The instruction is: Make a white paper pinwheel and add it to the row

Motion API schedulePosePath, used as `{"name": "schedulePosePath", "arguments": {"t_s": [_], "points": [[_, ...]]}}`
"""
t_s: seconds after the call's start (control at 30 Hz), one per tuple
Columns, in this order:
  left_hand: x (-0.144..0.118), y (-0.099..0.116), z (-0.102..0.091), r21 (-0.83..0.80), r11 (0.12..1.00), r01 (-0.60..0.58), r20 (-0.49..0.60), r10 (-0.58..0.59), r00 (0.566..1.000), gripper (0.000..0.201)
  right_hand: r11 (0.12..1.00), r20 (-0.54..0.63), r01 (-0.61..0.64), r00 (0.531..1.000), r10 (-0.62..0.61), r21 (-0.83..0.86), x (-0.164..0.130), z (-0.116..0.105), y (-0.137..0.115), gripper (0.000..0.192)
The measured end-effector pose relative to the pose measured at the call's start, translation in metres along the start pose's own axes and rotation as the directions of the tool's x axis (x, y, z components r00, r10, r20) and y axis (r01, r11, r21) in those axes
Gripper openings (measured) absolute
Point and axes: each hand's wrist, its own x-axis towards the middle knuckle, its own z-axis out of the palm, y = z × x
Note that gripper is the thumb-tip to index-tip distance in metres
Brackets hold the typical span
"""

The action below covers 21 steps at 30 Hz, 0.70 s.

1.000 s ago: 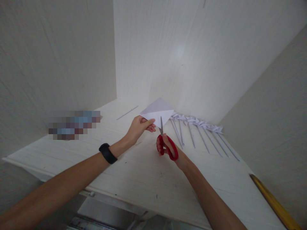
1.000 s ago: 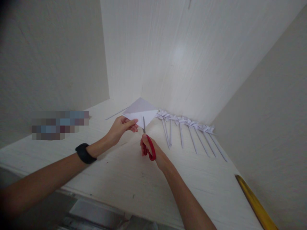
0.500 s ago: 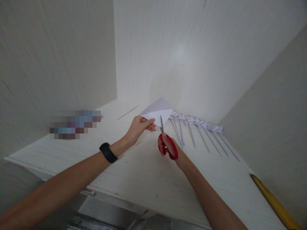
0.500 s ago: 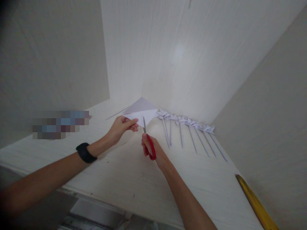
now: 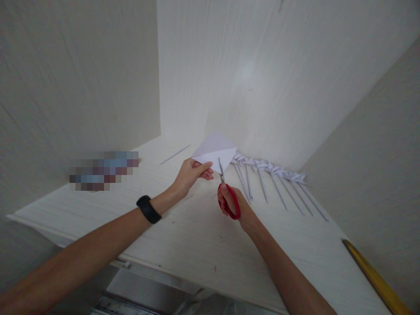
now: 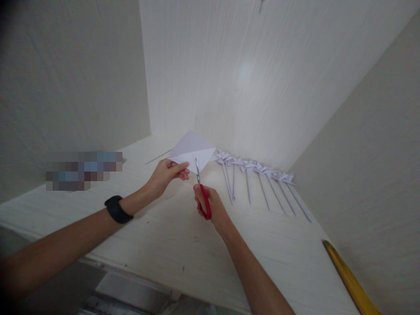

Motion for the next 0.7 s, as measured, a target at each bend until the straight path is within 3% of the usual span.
{"name": "schedulePosePath", "arguments": {"t_s": [0.33,0.7], "points": [[-0.002,-0.002,0.001,0.0,1.0,0.03,0.043,-0.03,0.999,0.027,0.996,-0.007,-0.016,1.0,0.015,-0.087,-0.003,0.002,-0.01,0.052],[-0.005,-0.004,0.003,0.077,0.995,0.067,0.112,-0.075,0.991,0.022,0.996,0.12,-0.021,0.993,0.01,0.088,-0.004,0.002,-0.014,0.053]]}}
